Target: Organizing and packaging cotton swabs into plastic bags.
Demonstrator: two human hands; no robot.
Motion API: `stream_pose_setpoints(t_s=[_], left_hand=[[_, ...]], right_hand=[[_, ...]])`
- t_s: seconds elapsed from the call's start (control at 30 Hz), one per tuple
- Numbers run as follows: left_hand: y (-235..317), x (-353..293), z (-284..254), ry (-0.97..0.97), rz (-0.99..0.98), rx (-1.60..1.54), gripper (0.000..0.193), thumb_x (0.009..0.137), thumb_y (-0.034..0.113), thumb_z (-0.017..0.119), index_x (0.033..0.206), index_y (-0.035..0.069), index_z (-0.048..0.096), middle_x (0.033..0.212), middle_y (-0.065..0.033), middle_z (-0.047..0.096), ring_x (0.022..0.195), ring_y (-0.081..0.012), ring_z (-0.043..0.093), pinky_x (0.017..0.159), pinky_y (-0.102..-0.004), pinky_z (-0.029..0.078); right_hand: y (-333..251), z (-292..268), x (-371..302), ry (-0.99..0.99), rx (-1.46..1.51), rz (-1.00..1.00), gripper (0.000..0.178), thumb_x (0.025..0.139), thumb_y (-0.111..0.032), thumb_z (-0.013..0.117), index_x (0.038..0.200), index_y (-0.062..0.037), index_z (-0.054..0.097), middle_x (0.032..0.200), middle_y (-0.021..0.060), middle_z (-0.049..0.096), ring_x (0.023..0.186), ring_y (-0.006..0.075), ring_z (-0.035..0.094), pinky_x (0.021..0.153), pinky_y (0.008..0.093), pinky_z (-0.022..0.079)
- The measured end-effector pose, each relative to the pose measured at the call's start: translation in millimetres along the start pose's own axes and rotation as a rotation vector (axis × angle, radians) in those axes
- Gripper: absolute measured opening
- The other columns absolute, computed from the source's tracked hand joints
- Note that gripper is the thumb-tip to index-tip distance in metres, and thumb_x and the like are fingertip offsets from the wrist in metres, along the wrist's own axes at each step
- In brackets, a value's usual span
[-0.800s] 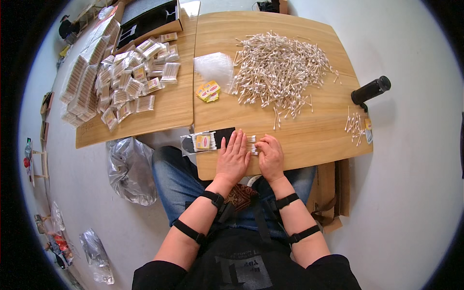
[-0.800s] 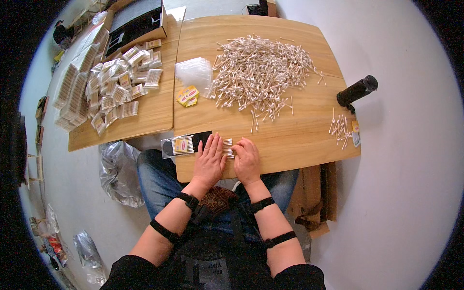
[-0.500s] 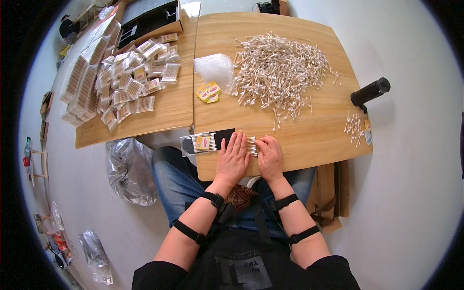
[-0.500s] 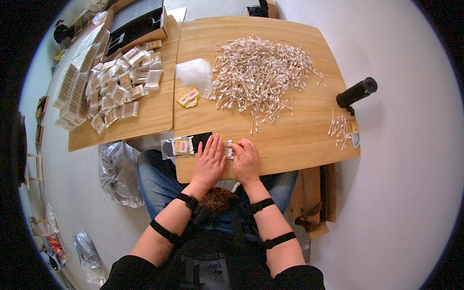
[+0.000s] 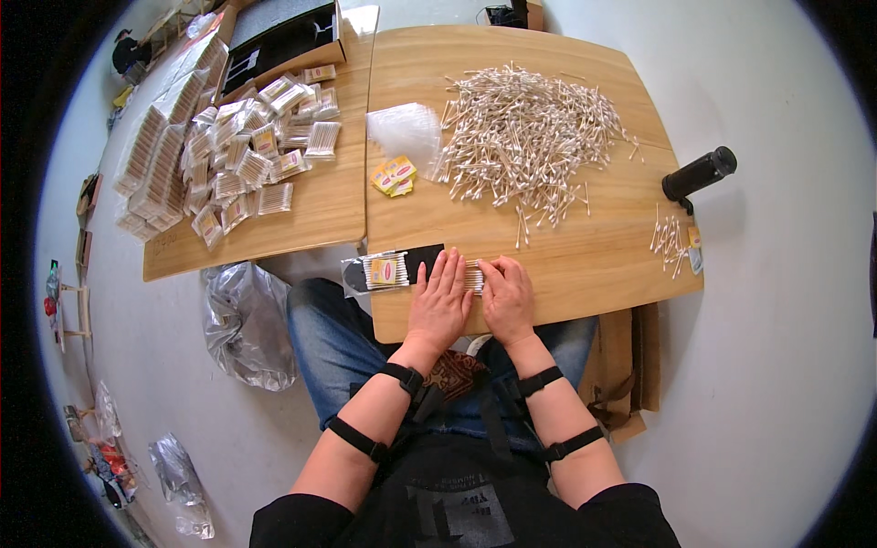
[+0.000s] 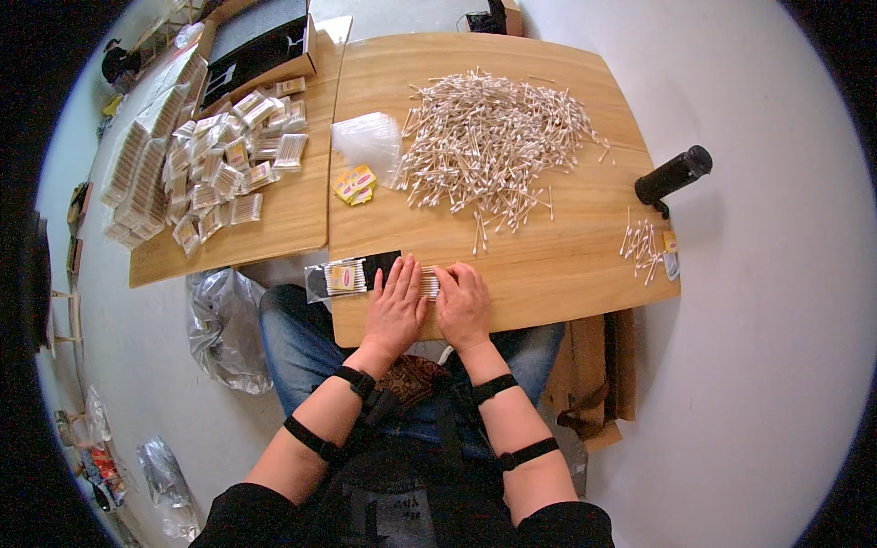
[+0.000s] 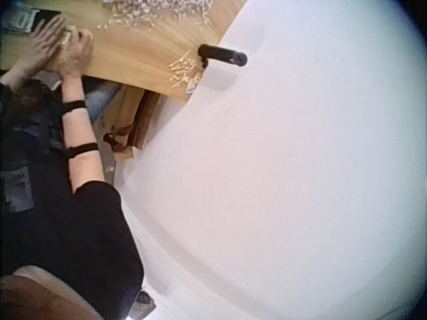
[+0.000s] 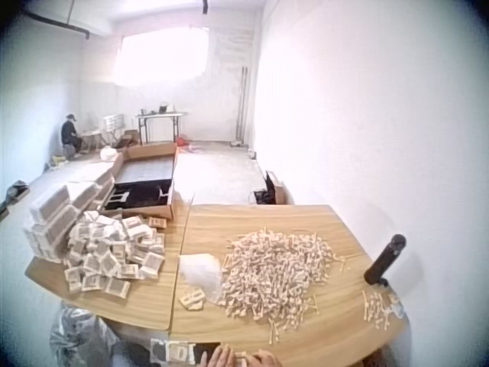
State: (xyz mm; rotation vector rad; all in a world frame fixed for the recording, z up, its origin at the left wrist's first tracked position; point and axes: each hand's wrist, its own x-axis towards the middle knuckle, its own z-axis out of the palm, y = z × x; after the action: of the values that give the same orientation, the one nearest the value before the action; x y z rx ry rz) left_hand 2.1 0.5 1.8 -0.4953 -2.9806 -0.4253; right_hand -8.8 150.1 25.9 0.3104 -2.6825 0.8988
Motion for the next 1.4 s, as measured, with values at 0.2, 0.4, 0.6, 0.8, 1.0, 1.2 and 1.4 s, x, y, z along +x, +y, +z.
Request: stream_pose_setpoints(t_s=[0.2, 0.4, 0.6, 0.8, 1.0, 1.2, 1.4], left_hand=[[-0.9, 1.1, 1.6, 0.034, 0.005, 0.004, 0.06, 0.097, 0.037, 0.045, 0.147, 0.004, 0.036, 0.156, -0.011, 0.03, 0.146, -0.0247, 0.023, 0.118, -0.0476, 0.012], [-3.1, -0.8, 6.8, 0.063, -0.028, 0.003, 0.058, 0.097, 0.036, 0.045, 0.147, 0.009, 0.038, 0.156, -0.0074, 0.031, 0.145, -0.0208, 0.026, 0.118, -0.0463, 0.017], [-0.7, 0.1, 4.9, 0.063, -0.044, -0.02, 0.056, 0.097, 0.034, 0.043, 0.147, 0.008, 0.037, 0.156, -0.0075, 0.031, 0.145, -0.0205, 0.027, 0.118, -0.0453, 0.016], [-10.8, -2.3, 1.1, 0.153, -0.054, -0.273, 0.053, 0.096, 0.026, 0.048, 0.144, 0.006, 0.04, 0.152, -0.0117, 0.037, 0.141, -0.0246, 0.033, 0.116, -0.0455, 0.023], [-69.2, -11.0, -23.6, 0.546, -0.214, -0.371, 0.042, 0.092, 0.015, 0.055, 0.132, 0.002, 0.049, 0.135, -0.0168, 0.052, 0.127, -0.0332, 0.047, 0.107, -0.0463, 0.035], [-116.0, -15.3, -18.2, 0.591, -0.449, -0.183, 0.035, 0.094, 0.017, 0.054, 0.125, 0.001, 0.051, 0.127, -0.0175, 0.056, 0.12, -0.0351, 0.05, 0.104, -0.0457, 0.037], [-123.5, -15.9, 7.0, 0.503, -0.524, -0.188, 0.037, 0.096, 0.024, 0.052, 0.124, 0.0, 0.052, 0.123, -0.0181, 0.057, 0.116, -0.0354, 0.052, 0.099, -0.0461, 0.04]], right_hand=[[2.3, 1.7, -0.7, -0.068, -0.035, 0.013, 0.035, 0.084, -0.01, 0.059, 0.119, -0.0072, 0.061, 0.117, 0.0127, 0.057, 0.118, 0.0311, 0.051, 0.1, 0.044, 0.04], [0.8, 3.3, -3.3, -0.226, -0.244, -0.154, 0.049, 0.093, -0.021, 0.05, 0.139, -0.0047, 0.047, 0.145, 0.0135, 0.046, 0.137, 0.0304, 0.039, 0.113, 0.0473, 0.026], [-0.5, 5.2, -7.1, -0.26, -0.248, -0.177, 0.053, 0.093, -0.021, 0.05, 0.143, -0.005, 0.043, 0.147, 0.013, 0.044, 0.139, 0.0288, 0.036, 0.116, 0.0476, 0.022], [-4.8, 11.1, -6.7, -0.319, -0.349, -0.156, 0.056, 0.095, -0.023, 0.047, 0.146, -0.0019, 0.036, 0.151, 0.0148, 0.038, 0.141, 0.0299, 0.032, 0.116, 0.0491, 0.02], [-7.2, 14.0, -7.2, -0.372, -0.396, -0.084, 0.058, 0.098, -0.029, 0.042, 0.149, -0.0026, 0.03, 0.154, 0.0127, 0.033, 0.143, 0.0295, 0.029, 0.116, 0.0525, 0.017], [-14.4, 34.2, 8.5, -0.372, -0.443, -0.085, 0.058, 0.099, -0.03, 0.04, 0.15, -0.0056, 0.029, 0.155, 0.0107, 0.032, 0.144, 0.0286, 0.028, 0.117, 0.0532, 0.016], [-18.5, 47.0, 24.3, -0.393, -0.431, -0.149, 0.057, 0.101, -0.032, 0.038, 0.151, -0.0063, 0.028, 0.156, 0.0097, 0.03, 0.145, 0.0265, 0.025, 0.117, 0.0521, 0.015]])
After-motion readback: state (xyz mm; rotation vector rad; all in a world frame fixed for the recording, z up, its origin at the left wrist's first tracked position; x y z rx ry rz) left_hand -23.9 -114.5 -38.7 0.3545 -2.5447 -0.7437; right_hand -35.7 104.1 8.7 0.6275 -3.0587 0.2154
